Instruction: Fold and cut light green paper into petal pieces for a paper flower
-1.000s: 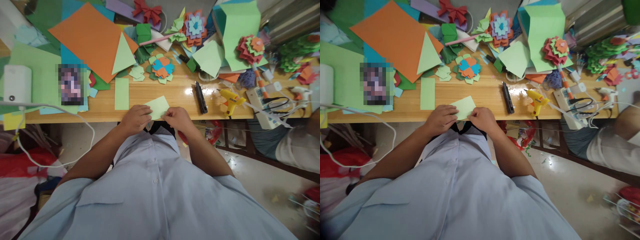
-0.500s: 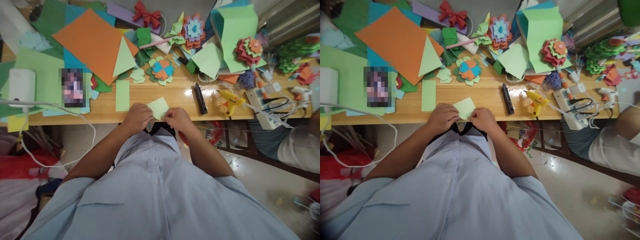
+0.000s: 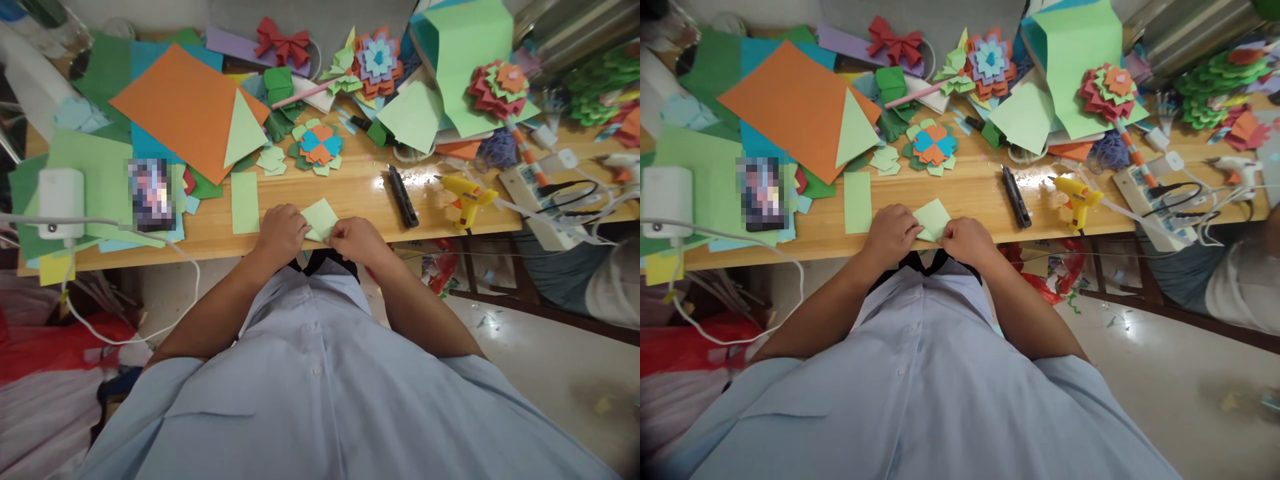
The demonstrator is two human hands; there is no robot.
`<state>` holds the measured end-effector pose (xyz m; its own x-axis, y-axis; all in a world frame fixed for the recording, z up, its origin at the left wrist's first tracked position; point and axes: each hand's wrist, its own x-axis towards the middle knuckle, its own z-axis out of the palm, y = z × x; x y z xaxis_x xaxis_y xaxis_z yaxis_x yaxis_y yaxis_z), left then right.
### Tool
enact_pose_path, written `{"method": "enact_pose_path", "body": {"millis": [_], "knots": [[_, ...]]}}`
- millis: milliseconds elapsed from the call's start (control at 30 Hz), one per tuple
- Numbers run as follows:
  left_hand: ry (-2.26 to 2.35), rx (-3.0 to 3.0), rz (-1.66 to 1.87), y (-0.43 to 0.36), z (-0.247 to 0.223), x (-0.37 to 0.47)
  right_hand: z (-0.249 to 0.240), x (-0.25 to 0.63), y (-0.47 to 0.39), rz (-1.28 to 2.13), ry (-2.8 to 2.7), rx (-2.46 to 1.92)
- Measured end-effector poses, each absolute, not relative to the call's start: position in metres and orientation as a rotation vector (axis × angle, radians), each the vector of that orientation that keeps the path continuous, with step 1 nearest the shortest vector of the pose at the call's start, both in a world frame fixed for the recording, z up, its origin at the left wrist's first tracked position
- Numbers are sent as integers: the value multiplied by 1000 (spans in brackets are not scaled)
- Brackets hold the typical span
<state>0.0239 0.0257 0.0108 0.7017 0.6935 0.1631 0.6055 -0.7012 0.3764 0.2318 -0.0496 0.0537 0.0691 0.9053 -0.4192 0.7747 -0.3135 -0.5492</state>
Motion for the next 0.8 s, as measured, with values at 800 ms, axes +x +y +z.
{"method": "enact_pose_path", "body": {"millis": [800], "knots": [[1144, 2560, 314, 19, 15, 29, 58, 233, -45, 1114, -1772, -2153]]}}
